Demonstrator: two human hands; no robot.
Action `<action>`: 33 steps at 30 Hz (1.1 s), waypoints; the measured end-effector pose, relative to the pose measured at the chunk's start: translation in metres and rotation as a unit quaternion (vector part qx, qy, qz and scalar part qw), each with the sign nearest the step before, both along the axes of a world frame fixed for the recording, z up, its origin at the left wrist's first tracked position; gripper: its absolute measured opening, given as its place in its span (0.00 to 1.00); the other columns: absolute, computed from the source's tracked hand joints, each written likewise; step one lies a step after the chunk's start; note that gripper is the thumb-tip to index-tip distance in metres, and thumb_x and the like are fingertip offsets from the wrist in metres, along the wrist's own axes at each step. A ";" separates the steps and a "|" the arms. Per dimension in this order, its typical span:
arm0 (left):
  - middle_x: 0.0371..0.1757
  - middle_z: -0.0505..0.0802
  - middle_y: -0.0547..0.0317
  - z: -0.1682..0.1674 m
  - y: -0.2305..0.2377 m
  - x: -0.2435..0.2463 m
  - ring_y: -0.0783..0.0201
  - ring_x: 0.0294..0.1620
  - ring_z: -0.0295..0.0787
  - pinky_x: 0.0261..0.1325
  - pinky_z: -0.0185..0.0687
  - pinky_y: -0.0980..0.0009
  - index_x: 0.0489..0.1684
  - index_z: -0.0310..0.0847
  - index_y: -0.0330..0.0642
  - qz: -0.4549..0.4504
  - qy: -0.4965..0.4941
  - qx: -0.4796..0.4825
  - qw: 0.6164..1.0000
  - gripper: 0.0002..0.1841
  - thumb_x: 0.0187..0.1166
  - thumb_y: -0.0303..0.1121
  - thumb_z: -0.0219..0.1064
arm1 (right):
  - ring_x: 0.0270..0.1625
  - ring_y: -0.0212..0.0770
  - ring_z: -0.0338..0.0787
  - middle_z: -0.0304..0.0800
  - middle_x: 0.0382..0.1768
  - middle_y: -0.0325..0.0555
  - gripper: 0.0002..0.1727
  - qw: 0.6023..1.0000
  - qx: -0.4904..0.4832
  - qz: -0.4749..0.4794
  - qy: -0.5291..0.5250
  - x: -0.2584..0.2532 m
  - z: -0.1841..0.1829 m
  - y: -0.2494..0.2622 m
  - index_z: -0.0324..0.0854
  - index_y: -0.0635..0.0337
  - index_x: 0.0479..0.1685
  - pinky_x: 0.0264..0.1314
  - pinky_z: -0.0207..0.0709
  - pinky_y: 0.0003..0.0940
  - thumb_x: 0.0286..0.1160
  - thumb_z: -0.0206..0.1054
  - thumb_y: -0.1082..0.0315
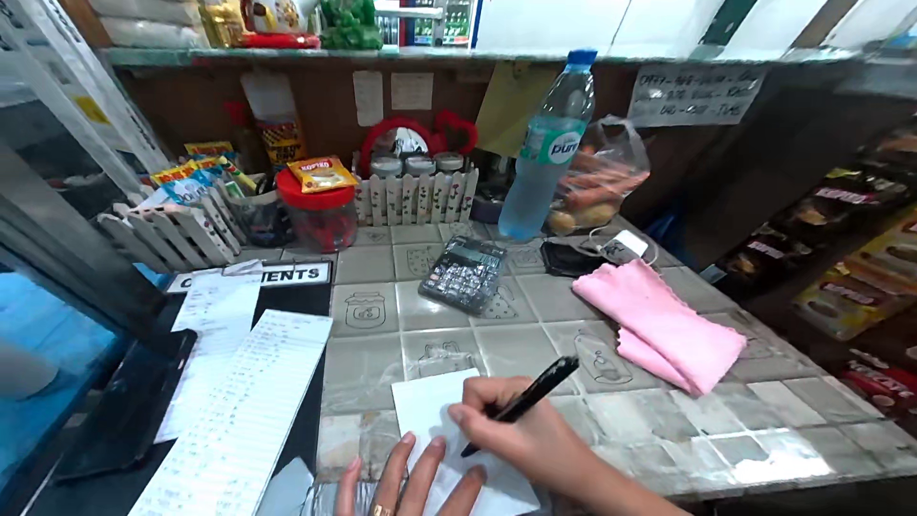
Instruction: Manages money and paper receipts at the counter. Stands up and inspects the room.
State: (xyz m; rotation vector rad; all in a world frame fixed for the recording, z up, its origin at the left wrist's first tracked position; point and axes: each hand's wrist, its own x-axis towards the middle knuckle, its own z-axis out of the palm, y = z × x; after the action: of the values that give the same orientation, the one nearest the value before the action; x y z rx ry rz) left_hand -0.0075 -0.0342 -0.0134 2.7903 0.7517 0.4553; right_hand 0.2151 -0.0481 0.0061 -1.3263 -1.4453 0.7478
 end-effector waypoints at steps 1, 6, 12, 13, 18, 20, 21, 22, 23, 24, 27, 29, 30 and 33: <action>0.85 0.78 0.59 -0.001 0.000 0.000 0.43 0.89 0.64 0.81 0.44 0.24 0.82 0.74 0.75 0.002 -0.004 0.004 1.000 0.34 0.75 0.69 0.60 | 0.20 0.18 0.72 0.73 0.15 0.26 0.18 1.000 -0.013 -0.008 -0.009 0.002 0.001 -0.001 0.77 0.51 0.16 0.22 0.62 0.16 0.78 0.66 0.61; 0.86 0.77 0.65 -0.003 -0.001 0.000 0.46 0.89 0.66 0.81 0.47 0.27 0.81 0.73 0.81 0.018 0.009 0.023 1.000 0.30 0.77 0.70 0.57 | 0.18 0.20 0.76 0.77 0.15 0.28 0.15 0.999 0.014 -0.020 -0.044 0.002 -0.001 -0.005 0.80 0.49 0.17 0.18 0.66 0.16 0.74 0.69 0.62; 0.88 0.75 0.66 -0.001 -0.001 -0.001 0.47 0.90 0.62 0.82 0.45 0.28 0.82 0.70 0.82 0.010 0.023 0.014 1.000 0.29 0.80 0.67 0.55 | 0.16 0.18 0.74 0.76 0.13 0.27 0.14 0.998 0.014 -0.008 -0.065 0.001 0.002 -0.006 0.80 0.49 0.17 0.15 0.63 0.14 0.71 0.70 0.64; 0.88 0.75 0.66 0.000 -0.001 -0.001 0.47 0.91 0.62 0.82 0.44 0.29 0.82 0.70 0.82 0.010 0.022 0.014 1.000 0.29 0.80 0.67 0.56 | 0.16 0.19 0.73 0.76 0.13 0.27 0.13 0.998 0.015 -0.009 -0.068 0.001 0.002 -0.006 0.80 0.49 0.17 0.15 0.63 0.14 0.71 0.70 0.64; 0.87 0.75 0.67 -0.003 -0.002 -0.001 0.48 0.91 0.61 0.83 0.44 0.31 0.83 0.70 0.81 0.013 0.010 0.025 1.000 0.30 0.80 0.67 0.56 | 0.16 0.18 0.76 0.79 0.14 0.26 0.12 0.997 0.018 -0.005 -0.077 0.000 0.003 -0.006 0.81 0.49 0.18 0.14 0.67 0.13 0.71 0.70 0.64; 0.87 0.75 0.66 -0.003 -0.002 -0.002 0.48 0.91 0.61 0.83 0.43 0.31 0.83 0.70 0.81 0.010 0.009 0.022 1.000 0.29 0.80 0.67 0.56 | 0.16 0.18 0.76 0.78 0.14 0.26 0.12 0.997 0.019 -0.007 -0.079 0.000 0.004 -0.006 0.81 0.49 0.19 0.14 0.67 0.14 0.71 0.70 0.64; 0.88 0.75 0.66 -0.002 -0.002 -0.001 0.48 0.91 0.61 0.83 0.43 0.31 0.83 0.69 0.81 0.009 0.009 0.021 1.000 0.29 0.80 0.67 0.56 | 0.16 0.18 0.76 0.79 0.14 0.26 0.12 0.996 0.018 -0.008 -0.083 0.000 0.004 -0.006 0.82 0.48 0.19 0.14 0.67 0.14 0.72 0.70 0.63; 0.88 0.74 0.66 -0.002 -0.002 -0.002 0.48 0.91 0.60 0.83 0.43 0.31 0.83 0.69 0.81 0.008 0.009 0.021 1.000 0.29 0.80 0.66 0.55 | 0.16 0.18 0.76 0.79 0.14 0.25 0.12 0.996 0.017 -0.007 -0.086 0.000 0.005 -0.006 0.82 0.48 0.19 0.14 0.67 0.13 0.71 0.70 0.63; 0.88 0.75 0.66 -0.003 -0.002 -0.002 0.49 0.91 0.60 0.83 0.43 0.31 0.83 0.69 0.81 0.009 0.008 0.022 1.000 0.29 0.81 0.66 0.55 | 0.16 0.18 0.76 0.79 0.14 0.25 0.12 0.996 0.018 -0.005 -0.087 0.000 0.005 -0.005 0.82 0.48 0.19 0.14 0.67 0.13 0.71 0.70 0.63; 0.88 0.75 0.66 -0.003 -0.002 -0.002 0.49 0.91 0.60 0.84 0.42 0.31 0.83 0.70 0.81 0.010 0.006 0.021 1.000 0.29 0.81 0.66 0.56 | 0.16 0.18 0.76 0.79 0.14 0.25 0.12 0.996 0.020 -0.003 -0.088 0.000 0.005 -0.005 0.82 0.48 0.19 0.14 0.68 0.13 0.71 0.70 0.63; 0.87 0.75 0.67 -0.003 -0.002 -0.002 0.49 0.91 0.60 0.84 0.42 0.31 0.83 0.70 0.81 0.010 0.007 0.022 1.000 0.29 0.82 0.65 0.55 | 0.16 0.18 0.78 0.79 0.14 0.25 0.12 0.996 0.018 -0.006 -0.089 -0.001 0.006 -0.005 0.82 0.48 0.19 0.15 0.71 0.14 0.71 0.70 0.63; 0.86 0.76 0.67 -0.003 -0.001 -0.001 0.49 0.91 0.61 0.84 0.43 0.32 0.83 0.71 0.81 0.010 0.006 0.025 1.000 0.28 0.82 0.65 0.54 | 0.16 0.18 0.78 0.80 0.14 0.26 0.12 0.995 0.024 -0.005 -0.092 -0.002 0.006 -0.005 0.82 0.49 0.19 0.15 0.72 0.14 0.71 0.71 0.64; 0.86 0.77 0.67 -0.003 -0.001 -0.001 0.49 0.91 0.61 0.84 0.43 0.32 0.82 0.71 0.81 0.010 0.003 0.024 1.000 0.28 0.82 0.65 0.54 | 0.16 0.18 0.78 0.79 0.14 0.25 0.12 0.995 0.028 -0.004 -0.096 -0.002 0.006 -0.005 0.82 0.49 0.19 0.15 0.71 0.13 0.70 0.71 0.64; 0.86 0.77 0.66 -0.002 -0.002 -0.002 0.49 0.91 0.61 0.84 0.42 0.32 0.81 0.73 0.80 0.009 0.002 0.013 1.000 0.27 0.82 0.65 0.55 | 0.16 0.17 0.76 0.78 0.13 0.25 0.13 0.995 0.019 -0.005 -0.102 -0.002 0.007 -0.007 0.80 0.49 0.16 0.14 0.68 0.12 0.69 0.70 0.65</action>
State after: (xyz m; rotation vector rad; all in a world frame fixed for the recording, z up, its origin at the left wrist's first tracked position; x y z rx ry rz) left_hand -0.0090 -0.0357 -0.0149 2.8118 0.7773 0.4671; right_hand 0.2132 -0.0549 0.0132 -1.4118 -1.6049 0.5878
